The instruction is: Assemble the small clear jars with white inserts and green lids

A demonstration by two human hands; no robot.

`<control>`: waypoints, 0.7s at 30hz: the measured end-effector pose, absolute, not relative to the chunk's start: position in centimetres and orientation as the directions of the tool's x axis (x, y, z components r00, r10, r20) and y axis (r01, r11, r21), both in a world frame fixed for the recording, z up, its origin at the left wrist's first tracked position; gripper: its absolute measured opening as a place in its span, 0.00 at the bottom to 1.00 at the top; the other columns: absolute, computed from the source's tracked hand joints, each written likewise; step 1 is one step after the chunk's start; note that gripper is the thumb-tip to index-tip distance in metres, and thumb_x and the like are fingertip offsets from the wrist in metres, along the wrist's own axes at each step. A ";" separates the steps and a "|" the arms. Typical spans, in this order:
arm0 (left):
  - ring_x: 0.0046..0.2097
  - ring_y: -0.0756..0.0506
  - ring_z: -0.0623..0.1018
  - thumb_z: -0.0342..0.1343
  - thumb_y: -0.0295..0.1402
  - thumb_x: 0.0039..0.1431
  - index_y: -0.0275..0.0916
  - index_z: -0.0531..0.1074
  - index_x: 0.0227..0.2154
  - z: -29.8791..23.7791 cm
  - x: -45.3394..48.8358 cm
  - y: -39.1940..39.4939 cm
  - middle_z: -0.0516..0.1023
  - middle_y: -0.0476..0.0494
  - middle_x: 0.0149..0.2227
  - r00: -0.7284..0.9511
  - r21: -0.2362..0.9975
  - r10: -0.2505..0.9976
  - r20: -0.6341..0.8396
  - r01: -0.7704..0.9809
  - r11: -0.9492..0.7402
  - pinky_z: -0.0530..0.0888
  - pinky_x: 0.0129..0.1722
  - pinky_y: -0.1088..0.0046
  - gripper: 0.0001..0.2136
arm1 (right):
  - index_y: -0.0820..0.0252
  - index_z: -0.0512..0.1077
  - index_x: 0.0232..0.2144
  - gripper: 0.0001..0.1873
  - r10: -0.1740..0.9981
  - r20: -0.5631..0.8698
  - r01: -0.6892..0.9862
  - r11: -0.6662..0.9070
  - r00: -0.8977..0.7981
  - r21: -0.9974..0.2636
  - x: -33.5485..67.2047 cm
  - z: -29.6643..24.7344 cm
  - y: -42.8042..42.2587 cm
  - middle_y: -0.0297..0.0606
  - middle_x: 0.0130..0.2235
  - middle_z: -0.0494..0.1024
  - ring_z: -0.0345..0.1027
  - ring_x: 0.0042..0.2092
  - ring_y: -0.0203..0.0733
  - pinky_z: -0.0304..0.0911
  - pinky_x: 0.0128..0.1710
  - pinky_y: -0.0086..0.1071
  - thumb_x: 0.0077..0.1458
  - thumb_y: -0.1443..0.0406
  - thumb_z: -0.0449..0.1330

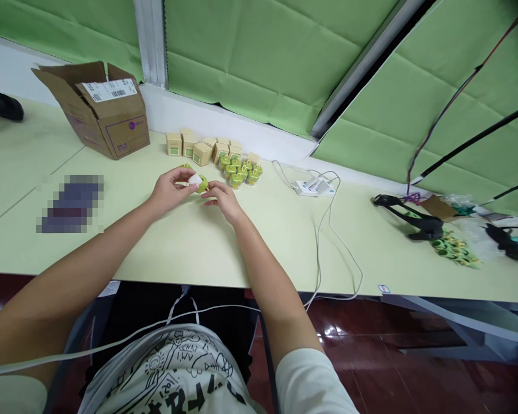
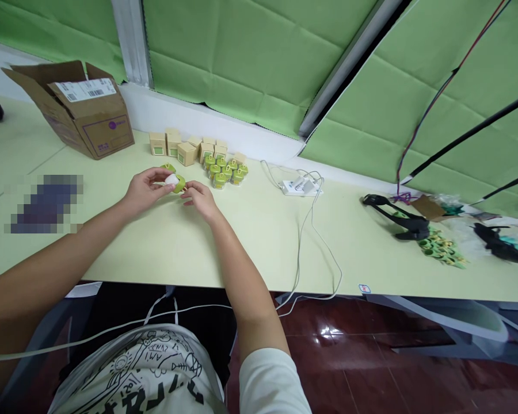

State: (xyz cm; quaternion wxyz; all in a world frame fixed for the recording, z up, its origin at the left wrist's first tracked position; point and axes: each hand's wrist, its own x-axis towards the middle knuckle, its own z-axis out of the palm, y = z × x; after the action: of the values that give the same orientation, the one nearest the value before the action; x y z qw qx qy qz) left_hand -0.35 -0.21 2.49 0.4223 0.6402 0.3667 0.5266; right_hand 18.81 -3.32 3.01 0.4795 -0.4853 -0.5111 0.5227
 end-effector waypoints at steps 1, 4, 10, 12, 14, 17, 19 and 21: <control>0.52 0.36 0.84 0.77 0.48 0.46 0.41 0.80 0.46 2.5 -0.3 -0.4 0.85 0.38 0.49 0.181 0.919 0.907 0.380 0.042 -0.393 0.83 0.52 0.56 0.26 | 0.56 0.74 0.34 0.06 0.997 -0.031 -0.038 -0.034 -0.076 -0.999 18.9 3.1 -3.4 0.33 0.39 0.79 0.76 0.42 0.38 0.75 0.37 0.29 0.51 0.67 0.59; 0.50 0.39 0.85 0.75 0.48 0.50 0.41 0.80 0.48 2.5 -0.1 -0.9 0.84 0.39 0.51 0.196 0.883 0.877 0.439 0.084 -0.461 0.84 0.50 0.59 0.25 | 0.56 0.76 0.35 0.08 0.994 -0.065 -0.081 -0.072 -0.092 -0.994 19.2 3.2 -3.4 0.35 0.40 0.80 0.77 0.44 0.41 0.75 0.39 0.31 0.51 0.65 0.59; 0.53 0.41 0.82 0.67 0.45 0.62 0.43 0.80 0.50 2.5 -0.2 -1.5 0.81 0.40 0.54 0.278 0.657 0.676 0.682 0.171 -0.734 0.85 0.50 0.63 0.17 | 0.54 0.80 0.39 0.15 0.998 0.028 0.016 0.028 -0.050 -0.999 19.2 3.1 -3.5 0.32 0.44 0.81 0.72 0.46 0.39 0.70 0.39 0.27 0.47 0.65 0.59; 0.54 0.41 0.82 0.65 0.42 0.64 0.43 0.80 0.51 2.5 -0.3 -1.6 0.82 0.40 0.54 0.305 0.592 0.621 0.722 0.190 -0.783 0.85 0.49 0.63 0.15 | 0.54 0.80 0.38 0.15 0.996 0.064 0.036 0.066 -0.058 -0.997 19.2 3.3 -3.6 0.31 0.42 0.80 0.70 0.44 0.38 0.68 0.36 0.26 0.46 0.65 0.59; 0.54 0.41 0.82 0.64 0.40 0.65 0.43 0.79 0.51 2.6 -0.4 -1.7 0.82 0.40 0.54 0.325 0.547 0.591 0.738 0.225 -0.807 0.84 0.50 0.63 0.14 | 0.54 0.79 0.37 0.14 0.992 0.076 -0.001 0.076 -0.103 -0.997 19.1 3.4 -3.7 0.31 0.38 0.79 0.68 0.41 0.38 0.68 0.34 0.26 0.46 0.63 0.60; 0.55 0.40 0.82 0.62 0.37 0.66 0.43 0.80 0.50 2.5 -0.3 -1.8 0.83 0.40 0.54 0.351 0.485 0.565 0.747 0.293 -0.824 0.81 0.58 0.59 0.12 | 0.55 0.79 0.36 0.12 0.984 0.072 -0.088 0.058 -0.166 -0.994 18.9 3.3 -3.8 0.31 0.35 0.78 0.69 0.38 0.37 0.70 0.34 0.27 0.47 0.61 0.64; 0.55 0.40 0.82 0.61 0.36 0.66 0.43 0.81 0.49 2.5 -0.2 -1.8 0.84 0.40 0.53 0.378 0.451 0.544 0.749 0.309 -0.837 0.79 0.60 0.58 0.11 | 0.55 0.78 0.38 0.14 0.983 0.066 -0.128 0.044 -0.171 -0.991 18.7 3.1 -3.8 0.31 0.36 0.79 0.72 0.38 0.37 0.72 0.35 0.28 0.48 0.58 0.67; 0.55 0.40 0.82 0.60 0.35 0.66 0.43 0.82 0.49 2.4 -0.1 -1.8 0.84 0.41 0.53 0.397 0.423 0.516 0.759 0.302 -0.854 0.79 0.59 0.58 0.11 | 0.56 0.78 0.40 0.18 0.985 0.055 -0.151 0.030 -0.164 -0.988 18.5 3.0 -3.9 0.32 0.37 0.81 0.75 0.39 0.37 0.75 0.37 0.29 0.49 0.56 0.72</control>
State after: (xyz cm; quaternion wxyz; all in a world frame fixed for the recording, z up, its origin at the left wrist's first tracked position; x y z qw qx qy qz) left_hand -0.12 -1.75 2.36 0.1093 0.8287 0.2467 0.4904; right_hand 18.49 -3.86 3.03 0.5024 -0.4071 -0.5123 0.5652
